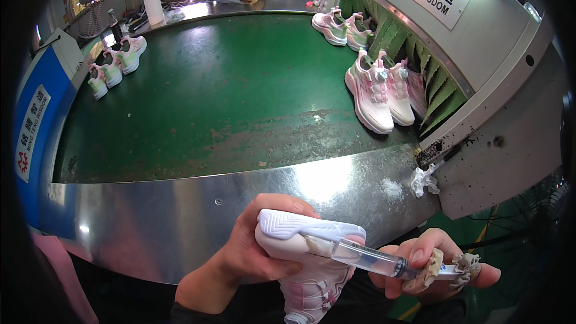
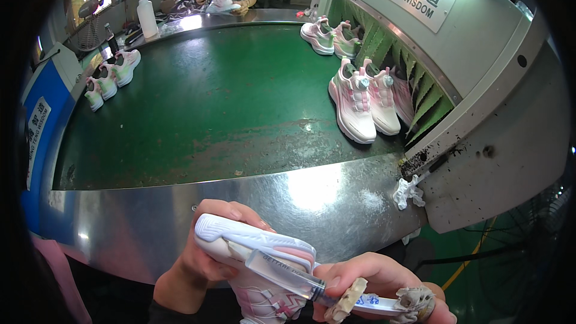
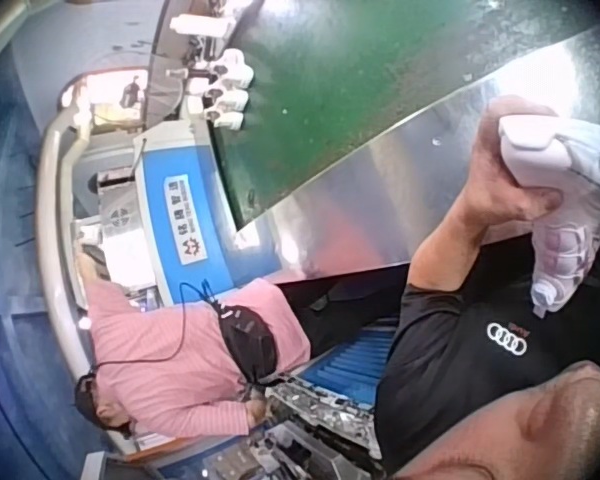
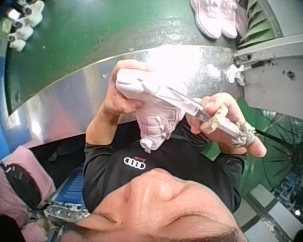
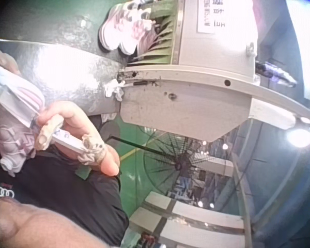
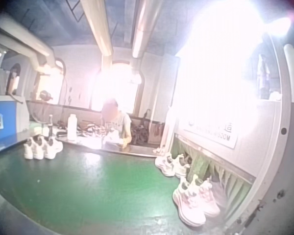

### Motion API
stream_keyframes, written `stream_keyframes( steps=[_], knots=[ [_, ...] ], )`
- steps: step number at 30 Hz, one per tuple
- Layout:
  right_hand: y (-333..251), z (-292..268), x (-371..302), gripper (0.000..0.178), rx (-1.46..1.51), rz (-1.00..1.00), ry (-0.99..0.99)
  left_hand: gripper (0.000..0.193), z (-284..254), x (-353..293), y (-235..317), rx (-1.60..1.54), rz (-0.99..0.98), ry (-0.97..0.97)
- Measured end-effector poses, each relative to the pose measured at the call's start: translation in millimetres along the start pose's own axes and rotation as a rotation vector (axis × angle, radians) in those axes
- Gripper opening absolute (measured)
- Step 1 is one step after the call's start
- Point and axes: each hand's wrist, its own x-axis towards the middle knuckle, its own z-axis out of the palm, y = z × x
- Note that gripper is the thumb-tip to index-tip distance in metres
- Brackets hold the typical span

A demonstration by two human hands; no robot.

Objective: The person applies liquid adhesive along the seams and edges of shoes using a syringe applicator and handles the shoes along the conveyor line.

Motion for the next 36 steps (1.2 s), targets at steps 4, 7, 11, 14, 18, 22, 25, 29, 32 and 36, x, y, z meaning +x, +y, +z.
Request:
stream_keyframes(
  steps=[4,7,11,14,18,22,25,29,32,36],
  knots=[
    [-3.4,5.1,3.2,0.084,-0.035,-0.025,-0.004,0.066,0.2,2.3,1.4,0.000,0.005,0.015],
    [2.8,1.2,1.9,0.084,-0.020,-0.045,0.009,0.070,-2.5,-2.6,0.5,0.044,-0.007,0.034],
    [8.6,-0.1,3.0,0.083,-0.017,-0.100,0.034,0.072,-9.9,-2.2,-6.2,0.037,0.029,0.036],
    [10.4,-0.5,0.8,0.083,-0.022,-0.118,0.053,0.072,-12.8,-1.3,-8.4,0.027,0.042,0.033],
    [12.7,-6.9,-1.8,0.083,-0.012,-0.072,0.035,0.071,-17.7,-3.4,-6.9,0.060,0.046,0.058],
    [8.3,-7.6,-9.8,0.083,-0.026,-0.093,0.050,0.072,-11.5,4.9,-8.2,0.037,0.041,0.065],
    [16.4,-15.3,-10.6,0.083,-0.001,-0.089,0.044,0.073,-8.6,2.6,-6.0,-0.009,0.014,0.161],
    [23.7,-19.3,-16.3,0.082,-0.005,-0.131,0.061,0.072,-4.3,6.8,-6.9,-0.066,-0.019,0.237],
    [31.6,-26.3,-19.2,0.083,0.042,-0.114,0.070,0.067,-8.0,2.1,-3.2,-0.053,-0.099,0.342],
    [33.6,-32.4,-30.3,0.085,0.029,-0.088,0.120,0.075,-7.4,7.5,-13.5,-0.249,-0.149,0.378]
  ],
)
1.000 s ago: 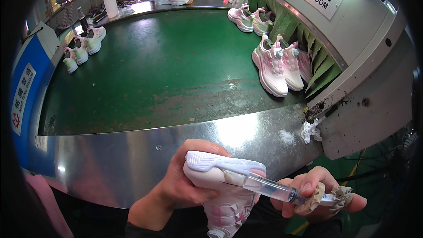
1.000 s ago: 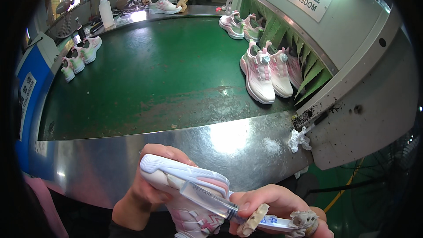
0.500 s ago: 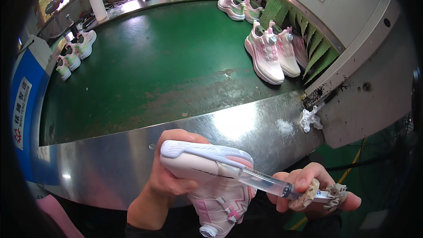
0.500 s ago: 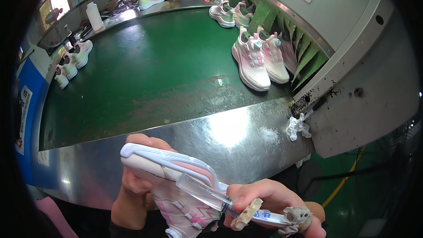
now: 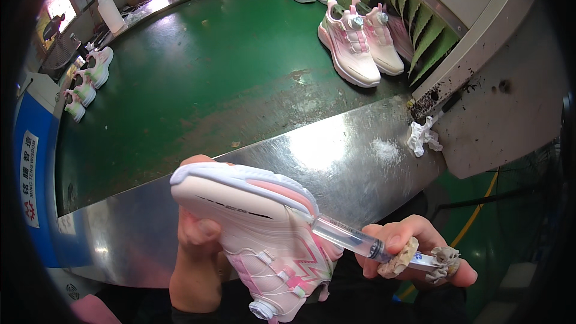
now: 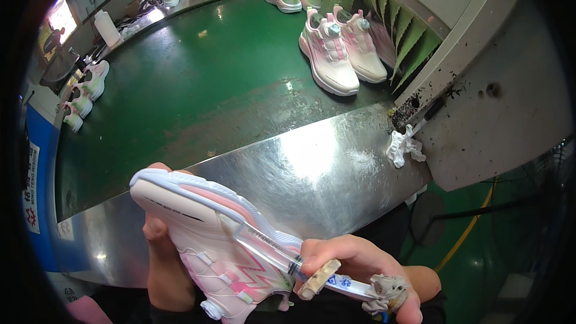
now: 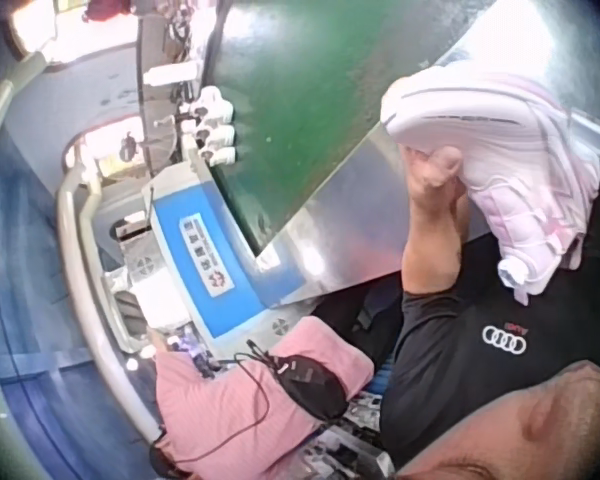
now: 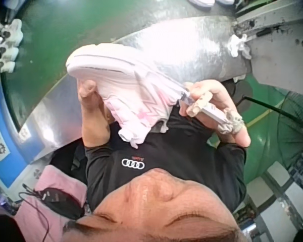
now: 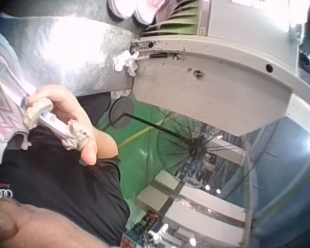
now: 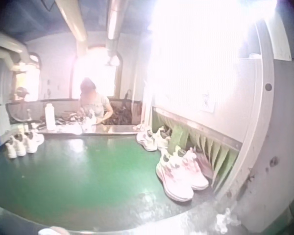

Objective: The person applies liquid adhesive along the seams and edges of shoes using a syringe applicator and handles the shoes along the conveyor line.

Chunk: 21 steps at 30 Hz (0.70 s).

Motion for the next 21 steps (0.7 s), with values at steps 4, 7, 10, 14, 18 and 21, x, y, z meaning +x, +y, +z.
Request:
stream_keyframes(
  steps=[4,7,10,14,18,21],
  knots=[
    [5.9,-4.5,-1.8,0.086,0.071,-0.018,-0.041,0.073,32.9,-8.0,14.5,-0.040,-0.032,0.175],
    [18.3,-17.2,-4.0,0.088,0.134,-0.028,-0.078,0.072,-4.1,-6.9,7.5,0.119,-0.073,0.122],
    [15.8,-22.1,-12.6,0.091,0.147,0.022,-0.016,0.069,-23.1,4.9,-1.3,0.134,-0.103,0.028],
    [21.7,-21.7,-17.3,0.094,0.169,0.047,-0.007,0.064,-39.4,-0.3,5.8,-0.062,-0.119,0.020],
    [22.4,-20.9,-24.3,0.097,0.140,0.079,0.044,0.059,-41.2,4.3,0.5,-0.049,-0.088,0.038],
    [23.7,-21.9,-29.4,0.097,0.084,0.068,0.045,0.050,-69.5,-2.7,7.5,0.134,-0.007,0.100]
  ],
)
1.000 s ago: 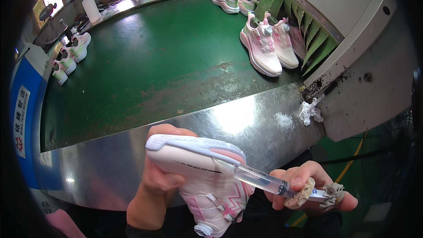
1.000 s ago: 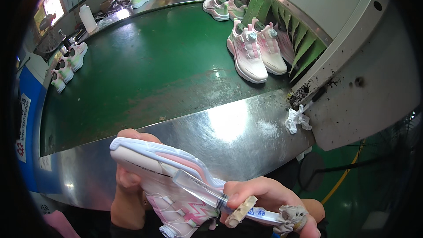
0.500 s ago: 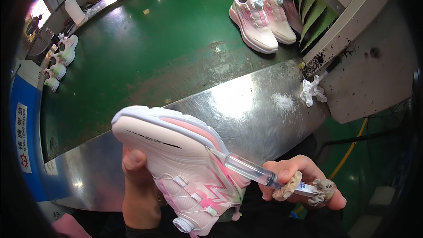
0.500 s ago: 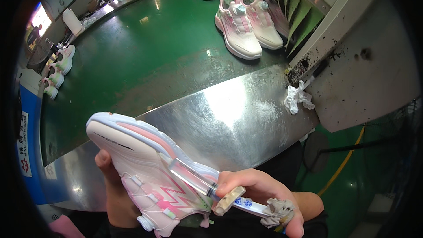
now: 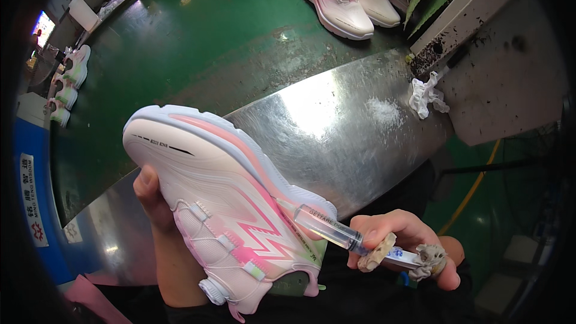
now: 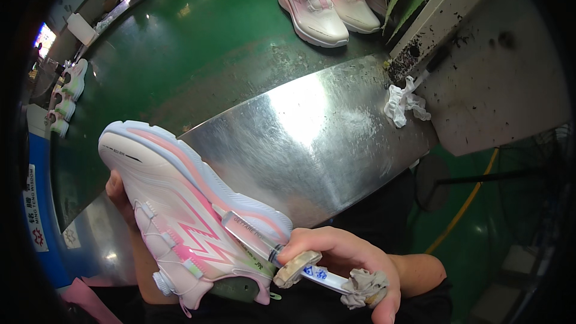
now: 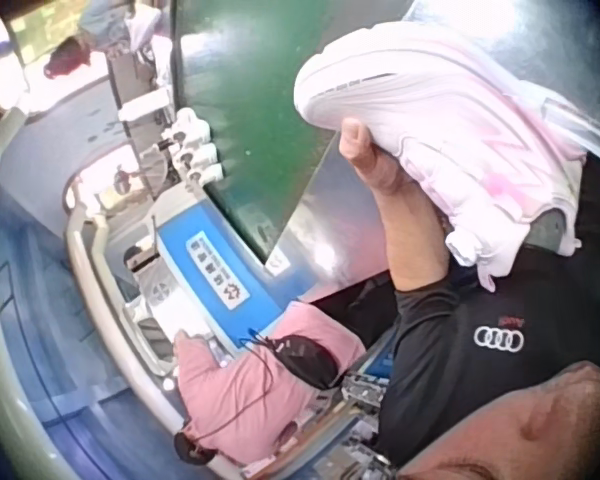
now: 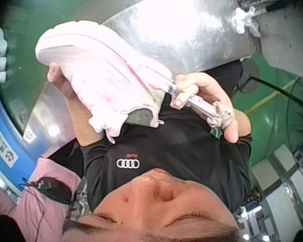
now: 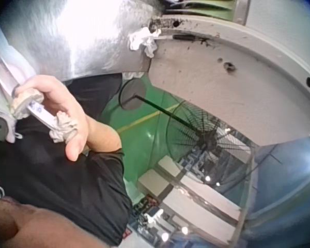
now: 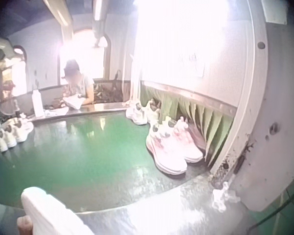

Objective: The person applies liquid adhesive along the seams and edges of shoes using a syringe applicator and handles the shoes along the conveyor line.

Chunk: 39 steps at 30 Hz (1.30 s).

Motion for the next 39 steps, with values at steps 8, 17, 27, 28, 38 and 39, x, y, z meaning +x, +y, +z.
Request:
stream_keyframes(
  steps=[8,17,27,28,38,39],
  knots=[
    [-0.9,0.6,-13.8,0.095,-0.062,0.049,0.040,0.044,-0.8,10.7,-4.8,-0.025,-0.034,0.065],
    [-3.3,5.9,-35.5,0.092,-0.088,0.079,0.093,0.051,13.6,16.8,-1.4,-0.100,-0.148,0.158],
    [0.8,-3.1,-55.2,0.089,-0.130,0.036,0.080,0.052,6.0,23.8,-3.8,-0.222,-0.173,0.084],
    [1.4,-1.9,-56.6,0.090,-0.117,0.030,0.071,0.051,6.0,20.0,3.6,-0.208,-0.168,0.092],
    [13.1,-13.0,-67.4,0.089,-0.077,-0.002,0.093,0.045,13.3,25.9,-6.1,-0.163,-0.246,0.137],
    [13.6,-12.9,-67.3,0.089,-0.057,0.002,0.085,0.046,13.5,25.0,-3.4,-0.156,-0.248,0.136]
  ],
)
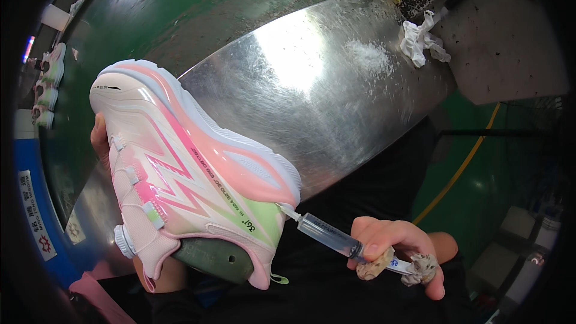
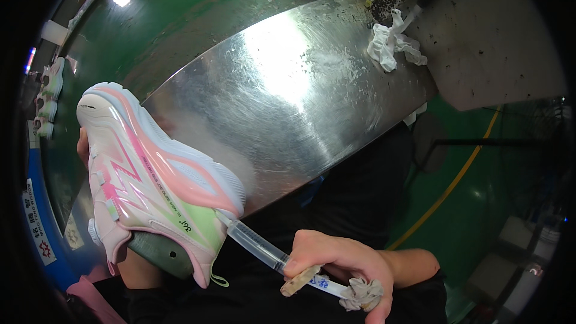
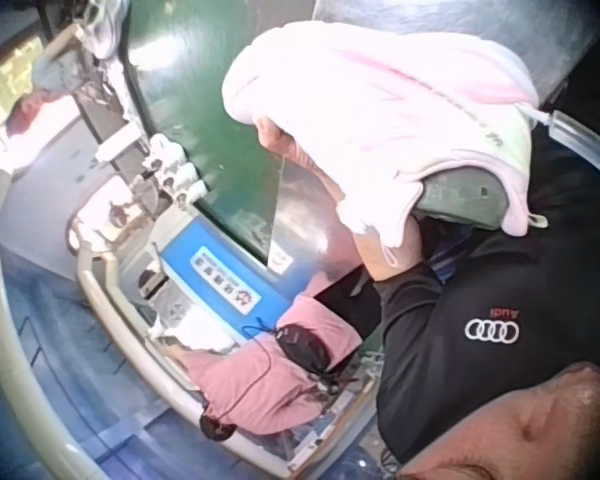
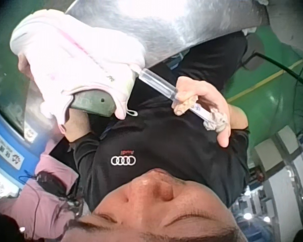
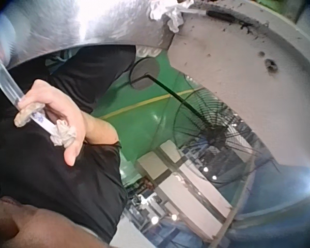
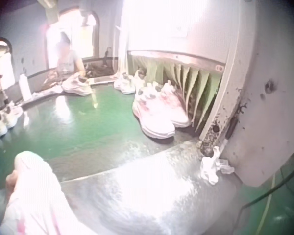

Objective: The person applies liquid adhesive along the seams and edges of shoes using a syringe applicator and handles the shoes along the conveyor line.

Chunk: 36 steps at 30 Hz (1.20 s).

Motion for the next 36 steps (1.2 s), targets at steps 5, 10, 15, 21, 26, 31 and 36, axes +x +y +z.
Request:
stream_keyframes(
  steps=[5,10,15,21,26,31,36],
  knots=[
    [9.5,-8.3,-6.1,0.090,0.033,-0.020,0.039,0.048,-2.4,13.1,-14.8,0.014,-0.087,-0.024],
    [12.5,-10.1,-4.2,0.092,0.075,-0.034,-0.040,0.052,-3.1,-6.6,3.7,0.101,-0.074,0.030],
    [18.2,-14.6,-0.3,0.092,0.036,-0.096,-0.049,0.054,-2.9,-27.9,11.6,0.167,-0.139,0.166],
    [21.8,-21.9,7.0,0.094,-0.047,-0.149,-0.095,0.054,-8.3,-72.9,8.3,0.264,0.006,0.026],
    [26.3,-21.1,9.1,0.097,-0.076,-0.186,-0.102,0.057,-46.6,-95.3,45.8,1.194,0.530,0.029],
    [31.5,-22.0,16.4,0.099,-0.170,-0.195,-0.142,0.040,-37.1,-96.5,49.7,1.615,0.731,-0.407],
    [33.4,-21.2,18.4,0.098,-0.219,-0.182,-0.162,0.041,-64.5,-113.6,47.0,1.351,0.509,-0.029]
  ],
)
